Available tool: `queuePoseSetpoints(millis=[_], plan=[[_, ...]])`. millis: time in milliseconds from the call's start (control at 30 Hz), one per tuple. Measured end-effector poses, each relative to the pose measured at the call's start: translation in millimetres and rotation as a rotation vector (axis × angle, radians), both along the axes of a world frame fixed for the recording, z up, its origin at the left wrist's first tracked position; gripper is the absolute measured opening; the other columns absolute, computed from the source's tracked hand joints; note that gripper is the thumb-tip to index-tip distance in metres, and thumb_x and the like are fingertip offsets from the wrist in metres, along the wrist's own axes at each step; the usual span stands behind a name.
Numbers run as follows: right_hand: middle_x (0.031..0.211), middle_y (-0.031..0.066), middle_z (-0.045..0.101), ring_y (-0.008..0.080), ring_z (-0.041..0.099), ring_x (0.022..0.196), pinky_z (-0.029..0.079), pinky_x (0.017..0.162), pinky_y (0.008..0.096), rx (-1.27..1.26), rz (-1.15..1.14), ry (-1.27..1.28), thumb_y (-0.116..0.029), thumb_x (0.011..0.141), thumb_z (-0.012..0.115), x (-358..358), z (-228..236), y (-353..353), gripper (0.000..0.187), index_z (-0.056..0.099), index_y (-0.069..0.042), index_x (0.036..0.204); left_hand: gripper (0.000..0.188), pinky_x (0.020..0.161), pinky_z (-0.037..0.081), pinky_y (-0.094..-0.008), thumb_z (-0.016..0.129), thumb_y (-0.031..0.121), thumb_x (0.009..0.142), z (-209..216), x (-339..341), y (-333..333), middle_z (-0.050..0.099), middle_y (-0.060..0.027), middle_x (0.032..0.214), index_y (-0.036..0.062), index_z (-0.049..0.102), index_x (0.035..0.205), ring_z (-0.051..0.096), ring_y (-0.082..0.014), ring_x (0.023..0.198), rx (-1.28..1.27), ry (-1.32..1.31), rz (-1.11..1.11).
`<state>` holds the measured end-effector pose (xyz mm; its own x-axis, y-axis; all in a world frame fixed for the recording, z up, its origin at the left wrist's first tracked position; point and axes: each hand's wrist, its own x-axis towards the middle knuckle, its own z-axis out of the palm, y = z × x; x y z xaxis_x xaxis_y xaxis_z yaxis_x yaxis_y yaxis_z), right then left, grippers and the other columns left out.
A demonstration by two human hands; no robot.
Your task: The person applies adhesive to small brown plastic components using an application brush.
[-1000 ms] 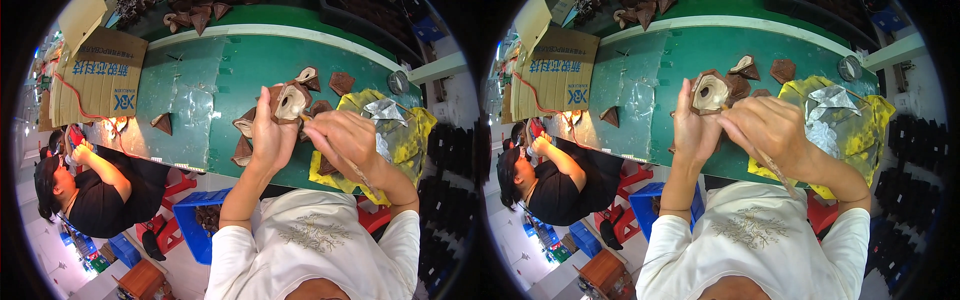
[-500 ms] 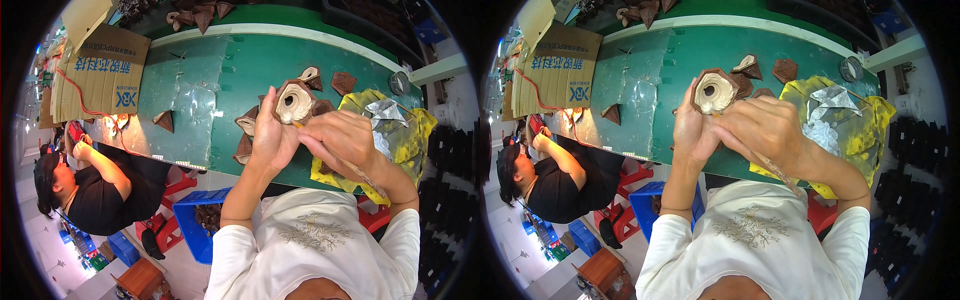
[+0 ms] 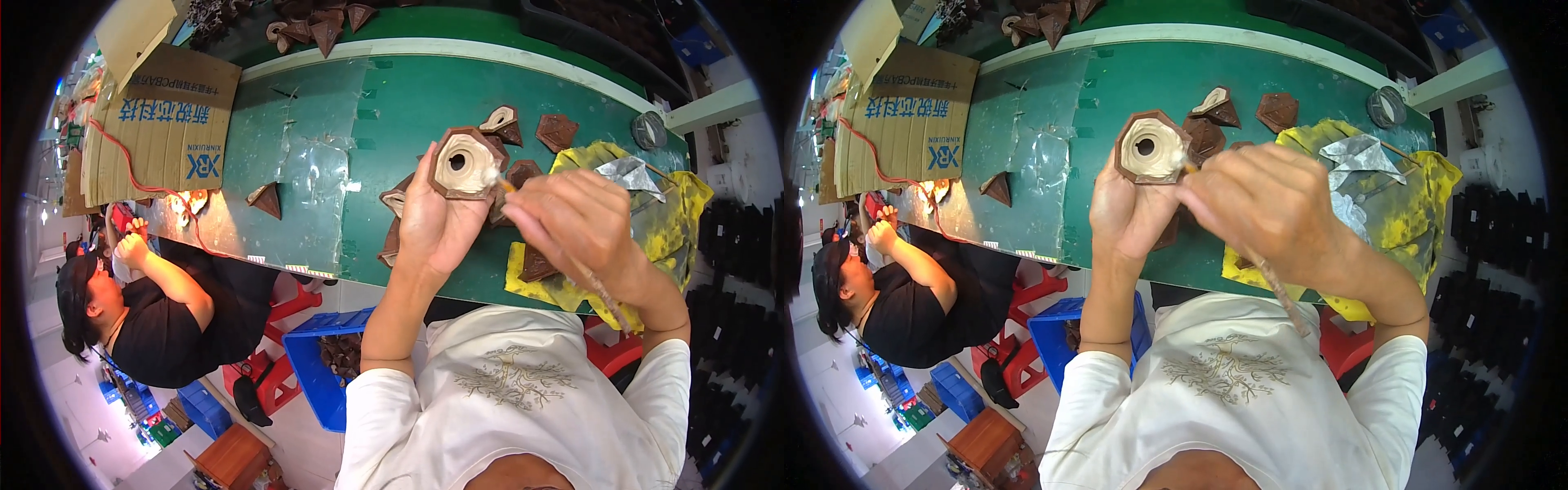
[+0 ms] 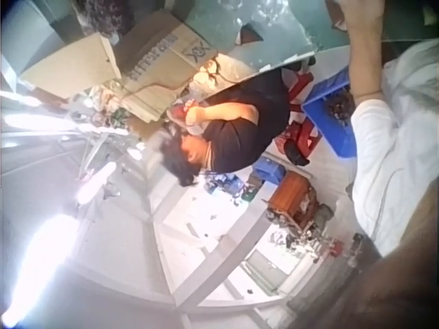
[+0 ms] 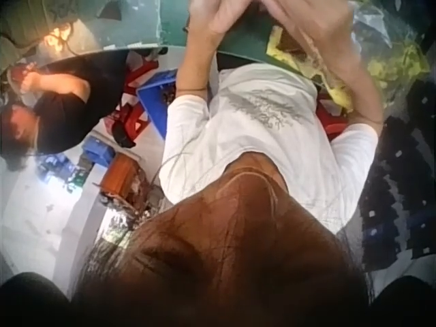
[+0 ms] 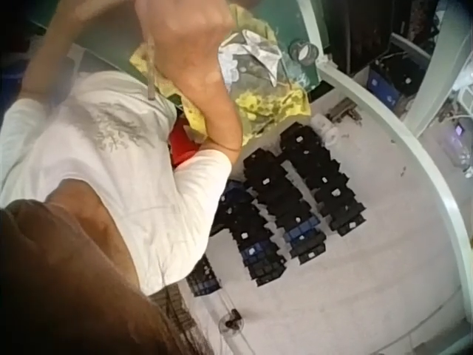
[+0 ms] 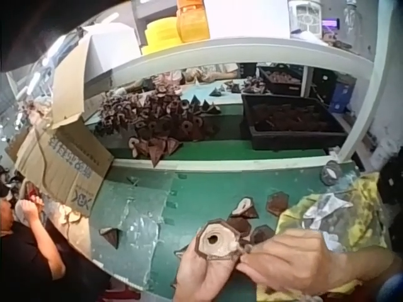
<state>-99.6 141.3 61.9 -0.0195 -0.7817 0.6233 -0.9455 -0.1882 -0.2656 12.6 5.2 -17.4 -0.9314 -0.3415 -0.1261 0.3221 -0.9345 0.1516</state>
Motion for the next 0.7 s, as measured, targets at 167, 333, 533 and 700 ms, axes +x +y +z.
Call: queuePoseSetpoints(millis=[167, 333, 533, 700], plan=[[0.078, 0.0089, 0.065, 0.0237, 0.065, 0.065, 0.049, 0.055, 0.0326, -0.057, -0.071, 0.013, -0.006, 0.070, 0.077, -7, -1, -6, 0.019, 0.066, -0.001, 0.085, 0.041, 0.101, 0.042, -0.0384, 0.032, 0.035, 0.105, 11, -4, 12, 0.059, -0.0101, 0.121, 0.0052, 0.054, 0.122, 0.055, -0.0222, 0.114, -0.041, -0.070, 0.044], [0.079, 0.0092, 0.066, 0.0236, 0.066, 0.068, 0.051, 0.058, 0.0317, -0.202, -0.004, -0.143, -0.005, 0.070, 0.077, 6, -9, -21, 0.020, 0.067, -0.002, 0.086, 0.041, 0.100, 0.043, -0.0371, 0.033, 0.036, 0.105, 6, -2, 16, 0.060, -0.0091, 0.119, 0.0056, 0.055, 0.120, 0.057, -0.0214, 0.111, 0.002, 0.045, -0.029], [0.084, 0.0119, 0.066, 0.0259, 0.066, 0.071, 0.053, 0.062, 0.0337, -0.063, 0.091, -0.168, -0.003, 0.069, 0.078, 19, -12, -16, 0.025, 0.067, 0.001, 0.090, 0.040, 0.096, 0.046, -0.0370, 0.038, 0.039, 0.103, 9, 4, 9, 0.062, -0.0080, 0.117, 0.0070, 0.056, 0.119, 0.060, -0.0214, 0.105, 0.011, -0.031, -0.029], [0.082, 0.0121, 0.067, 0.0258, 0.066, 0.069, 0.053, 0.062, 0.0340, -0.095, 0.109, -0.157, 0.000, 0.070, 0.077, 8, -12, -20, 0.020, 0.067, 0.001, 0.087, 0.040, 0.098, 0.045, -0.0376, 0.039, 0.039, 0.103, 5, -1, 9, 0.062, -0.0082, 0.117, 0.0070, 0.056, 0.119, 0.059, -0.0212, 0.107, 0.021, 0.000, -0.037]])
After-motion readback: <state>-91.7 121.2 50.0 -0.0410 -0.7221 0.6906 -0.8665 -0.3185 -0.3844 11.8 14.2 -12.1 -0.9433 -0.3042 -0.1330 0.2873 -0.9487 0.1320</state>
